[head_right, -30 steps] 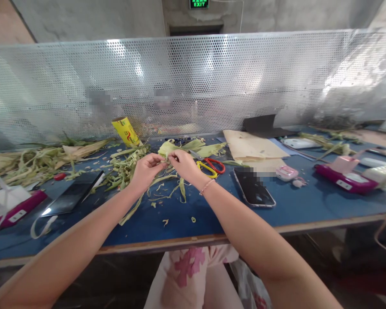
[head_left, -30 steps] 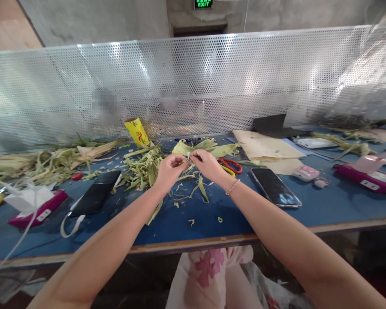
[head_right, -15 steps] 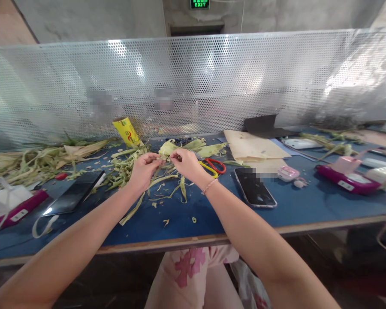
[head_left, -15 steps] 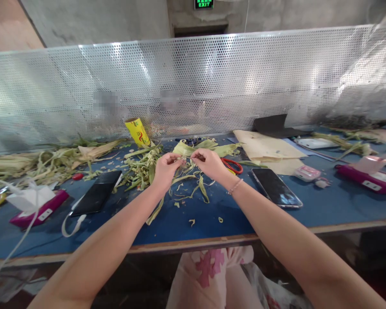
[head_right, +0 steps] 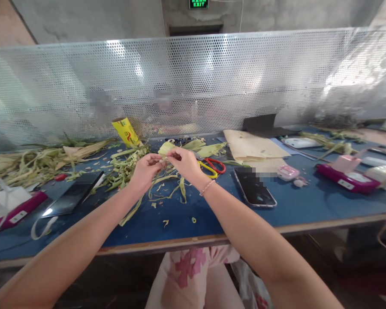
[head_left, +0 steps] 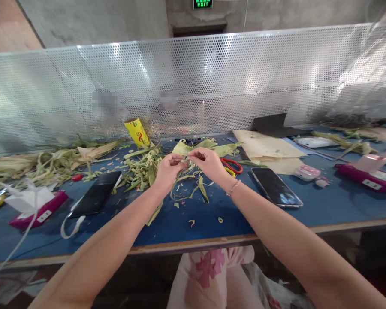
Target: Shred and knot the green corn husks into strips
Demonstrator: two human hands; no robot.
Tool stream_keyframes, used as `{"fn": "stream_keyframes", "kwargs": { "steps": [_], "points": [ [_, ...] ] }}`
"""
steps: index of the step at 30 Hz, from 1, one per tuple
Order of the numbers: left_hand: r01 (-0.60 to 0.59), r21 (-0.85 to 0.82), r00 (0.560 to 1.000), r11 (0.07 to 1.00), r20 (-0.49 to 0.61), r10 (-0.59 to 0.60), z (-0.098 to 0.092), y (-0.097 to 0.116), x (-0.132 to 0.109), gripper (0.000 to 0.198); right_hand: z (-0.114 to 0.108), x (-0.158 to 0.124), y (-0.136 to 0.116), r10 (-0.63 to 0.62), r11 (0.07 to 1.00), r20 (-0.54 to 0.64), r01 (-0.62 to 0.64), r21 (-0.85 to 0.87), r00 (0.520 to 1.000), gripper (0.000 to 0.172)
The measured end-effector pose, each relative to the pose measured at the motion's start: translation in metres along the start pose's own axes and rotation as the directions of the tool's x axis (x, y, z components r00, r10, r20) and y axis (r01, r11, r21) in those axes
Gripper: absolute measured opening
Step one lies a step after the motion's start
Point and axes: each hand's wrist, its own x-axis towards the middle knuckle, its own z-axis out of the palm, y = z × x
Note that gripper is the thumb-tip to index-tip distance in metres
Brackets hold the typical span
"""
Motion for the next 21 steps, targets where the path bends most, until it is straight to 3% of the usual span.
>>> {"fn": "stream_keyframes", "kwargs": {
  "steps": [5, 10, 21],
  "points": [
    [0.013, -0.081, 1.0, 0.997, -0.014, -0.014, 0.0017, 0.0038, -0.0017, 0.026, 0.0029, 0.0017, 0.0048, 0.065, 0.992, 0.038, -0.069, 0.102, 0.997, 0.012],
    [-0.028, -0.048, 0.999, 0.998, -0.027, 0.026, 0.0006, 0.0054, -0.0018, 0.025, 0.0021, 0.0029, 0.0076, 0.162, 0.963, 0.126, -0.185, 0.197, 0.979, 0.023],
    [-0.116, 0.037, 0.991, 0.993, 0.067, 0.114, 0.0018, 0.0048, -0.0039, 0.039, 0.0003, 0.0025, 0.0056, 0.125, 0.974, 0.135, -0.147, 0.175, 0.983, 0.022]
  ]
}}
